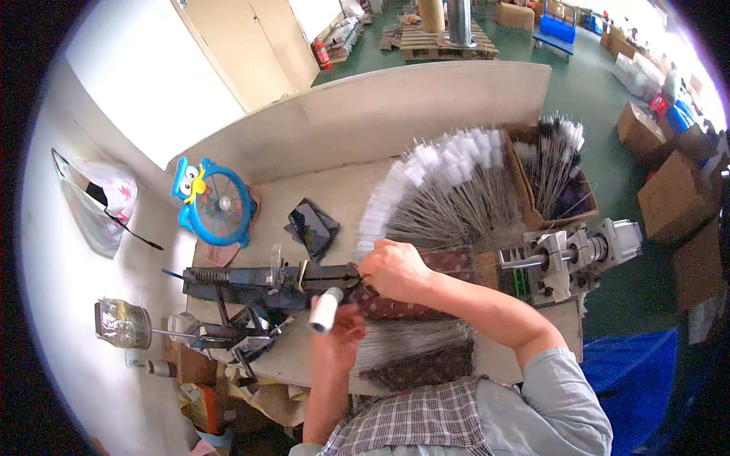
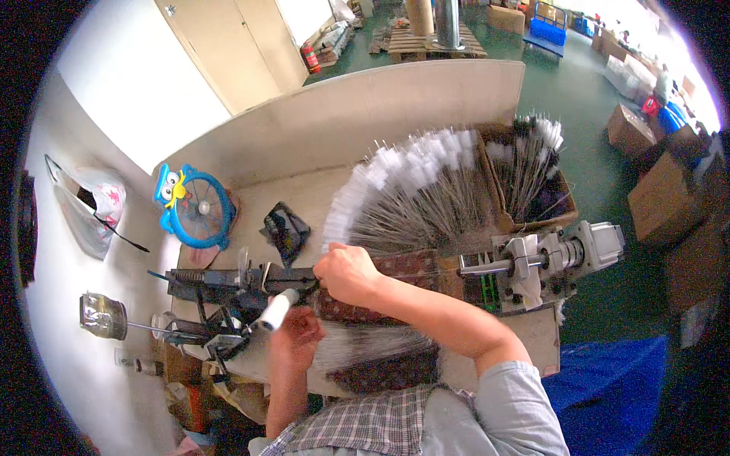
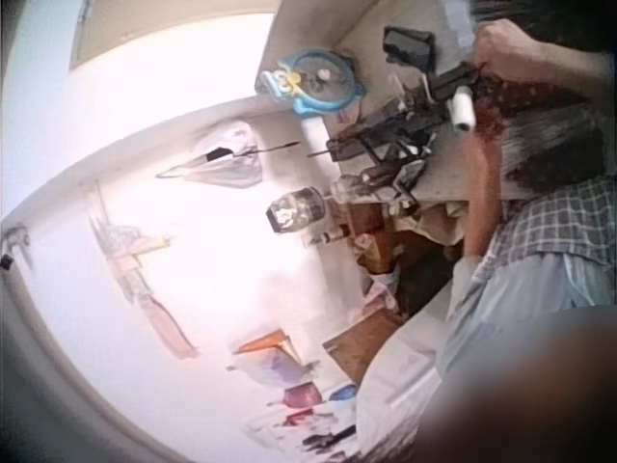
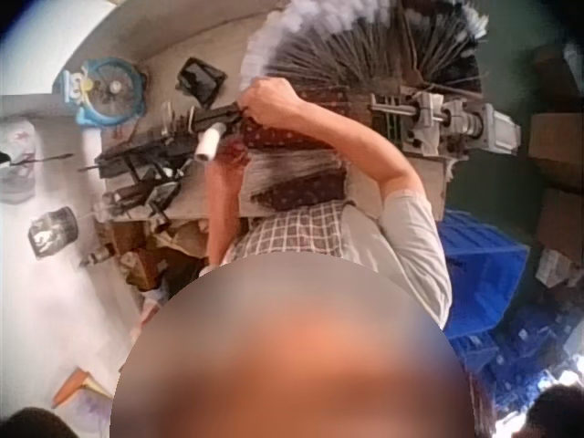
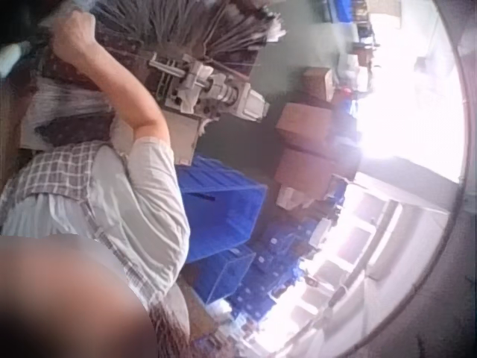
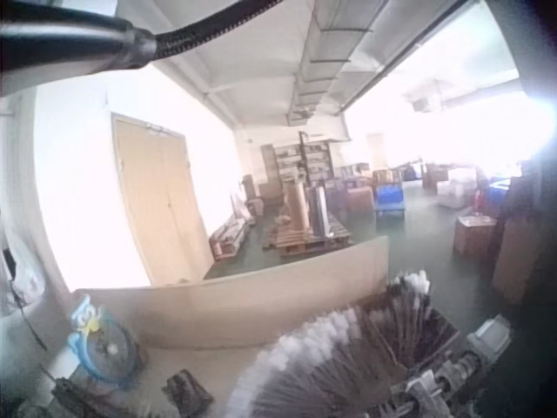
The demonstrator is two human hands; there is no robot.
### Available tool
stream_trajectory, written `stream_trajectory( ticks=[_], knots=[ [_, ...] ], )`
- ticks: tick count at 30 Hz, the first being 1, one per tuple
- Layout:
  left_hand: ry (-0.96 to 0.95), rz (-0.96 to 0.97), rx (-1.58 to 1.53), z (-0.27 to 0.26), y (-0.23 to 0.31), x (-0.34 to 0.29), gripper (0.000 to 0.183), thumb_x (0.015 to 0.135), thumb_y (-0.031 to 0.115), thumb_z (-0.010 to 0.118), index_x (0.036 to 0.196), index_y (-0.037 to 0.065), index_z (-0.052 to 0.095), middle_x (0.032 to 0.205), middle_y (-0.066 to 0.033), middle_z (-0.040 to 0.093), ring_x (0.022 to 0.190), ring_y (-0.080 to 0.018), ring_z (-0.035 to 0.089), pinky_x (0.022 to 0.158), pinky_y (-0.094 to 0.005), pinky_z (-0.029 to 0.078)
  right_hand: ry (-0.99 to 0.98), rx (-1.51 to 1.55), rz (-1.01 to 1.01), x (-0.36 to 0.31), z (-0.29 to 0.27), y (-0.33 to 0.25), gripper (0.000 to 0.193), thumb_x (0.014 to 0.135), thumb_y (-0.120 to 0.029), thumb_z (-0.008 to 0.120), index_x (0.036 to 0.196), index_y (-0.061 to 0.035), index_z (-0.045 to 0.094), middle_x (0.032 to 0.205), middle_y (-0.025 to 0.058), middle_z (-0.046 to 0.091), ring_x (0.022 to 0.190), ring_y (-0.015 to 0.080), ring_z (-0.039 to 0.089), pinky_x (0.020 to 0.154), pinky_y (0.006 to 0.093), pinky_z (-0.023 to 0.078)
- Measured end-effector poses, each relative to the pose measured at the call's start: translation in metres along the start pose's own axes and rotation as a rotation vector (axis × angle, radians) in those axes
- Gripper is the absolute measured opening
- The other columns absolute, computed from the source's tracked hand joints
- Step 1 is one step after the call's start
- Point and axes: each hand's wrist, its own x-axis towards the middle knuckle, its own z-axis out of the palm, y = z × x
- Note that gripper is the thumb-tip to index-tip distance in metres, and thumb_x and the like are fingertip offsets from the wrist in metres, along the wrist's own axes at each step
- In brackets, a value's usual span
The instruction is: Processing bundles of white fibrous rods using an industrial mechanical machine.
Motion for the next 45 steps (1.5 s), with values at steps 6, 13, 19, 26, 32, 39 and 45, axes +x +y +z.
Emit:
stream_trajectory(
  ticks=[6, 13, 19, 26, 32, 39, 45],
  knots=[
    [0.031, 0.379, 0.899, -0.014, -0.034, 0.04, 0.051, 0.07, 0.045, 0.071, 0.064, -0.004, 0.062, 0.057, -0.0047, 0.06, 0.056, -0.0103, 0.054, 0.055, -0.0306, 0.043, -0.008, 0.014, 0.042, 0.002, -0.009, -0.008, 0.008, 0.069, -0.019, 0.061, 0.066, -0.0121, 0.063, 0.071, 0.0011, 0.061, 0.08, 0.0228, 0.055, 0.067, 0.0359, 0.048],
    [-0.121, 0.257, 0.501, 0.018, -0.034, 0.029, 0.024, 0.081, 0.021, 0.063, 0.09, 0.0, 0.059, 0.076, -0.0075, 0.061, 0.066, -0.0146, 0.058, 0.06, -0.0277, 0.047, 0.193, 0.046, -0.095, -0.04, -0.027, -0.003, 0.016, 0.07, -0.013, 0.061, 0.085, -0.0088, 0.064, 0.079, 0.0033, 0.062, 0.08, 0.0234, 0.057, 0.067, 0.0338, 0.049],
    [-0.122, 0.185, 0.158, 0.031, -0.057, 0.026, 0.012, 0.077, 0.005, 0.062, 0.082, 0.002, 0.051, 0.075, -0.0079, 0.06, 0.071, -0.0134, 0.059, 0.064, -0.0307, 0.05, 0.031, 0.177, -0.038, -0.085, -0.003, 0.008, 0.023, 0.074, -0.009, 0.058, 0.097, -0.0058, 0.059, 0.082, 0.009, 0.061, 0.078, 0.0259, 0.061, 0.064, 0.037, 0.051],
    [-0.025, 0.3, 0.885, 0.007, -0.034, 0.035, 0.021, 0.071, 0.009, 0.069, 0.079, 0.001, 0.053, 0.074, -0.0075, 0.06, 0.064, -0.0136, 0.056, 0.058, -0.028, 0.046, -0.036, 0.058, 0.032, -0.068, 0.046, 0.02, 0.028, 0.072, -0.007, 0.058, 0.1, -0.0052, 0.053, 0.088, 0.0102, 0.054, 0.085, 0.028, 0.06, 0.066, 0.0372, 0.051],
    [0.259, 0.208, 0.212, -0.063, -0.007, 0.024, 0.026, 0.081, 0.032, 0.065, 0.091, 0.009, 0.056, 0.078, -0.0017, 0.058, 0.071, -0.0133, 0.056, 0.061, -0.0281, 0.047, -0.026, 0.134, -0.032, -0.079, 0.015, 0.021, 0.026, 0.07, -0.003, 0.059, 0.096, -0.0038, 0.058, 0.087, 0.0109, 0.055, 0.083, 0.0287, 0.058, 0.071, 0.0376, 0.05],
    [0.414, 0.111, -0.195, -0.149, 0.017, 0.022, 0.026, 0.082, 0.037, 0.063, 0.084, 0.011, 0.06, 0.072, 0.0012, 0.056, 0.065, -0.0144, 0.055, 0.059, -0.0288, 0.047, -0.056, 0.234, -0.04, -0.071, 0.015, 0.015, 0.029, 0.073, 0.0, 0.055, 0.102, -0.0033, 0.058, 0.088, 0.0136, 0.057, 0.085, 0.0317, 0.058, 0.073, 0.0393, 0.049],
    [0.421, 0.183, -0.229, -0.154, 0.012, 0.028, 0.016, 0.082, 0.026, 0.063, 0.081, 0.01, 0.059, 0.069, 0.0002, 0.056, 0.062, -0.014, 0.054, 0.055, -0.0265, 0.045, -0.082, 0.237, -0.005, -0.071, -0.002, 0.001, 0.033, 0.074, 0.0, 0.055, 0.106, -0.0034, 0.059, 0.093, 0.0133, 0.057, 0.084, 0.0329, 0.059, 0.073, 0.0388, 0.049]
  ],
)
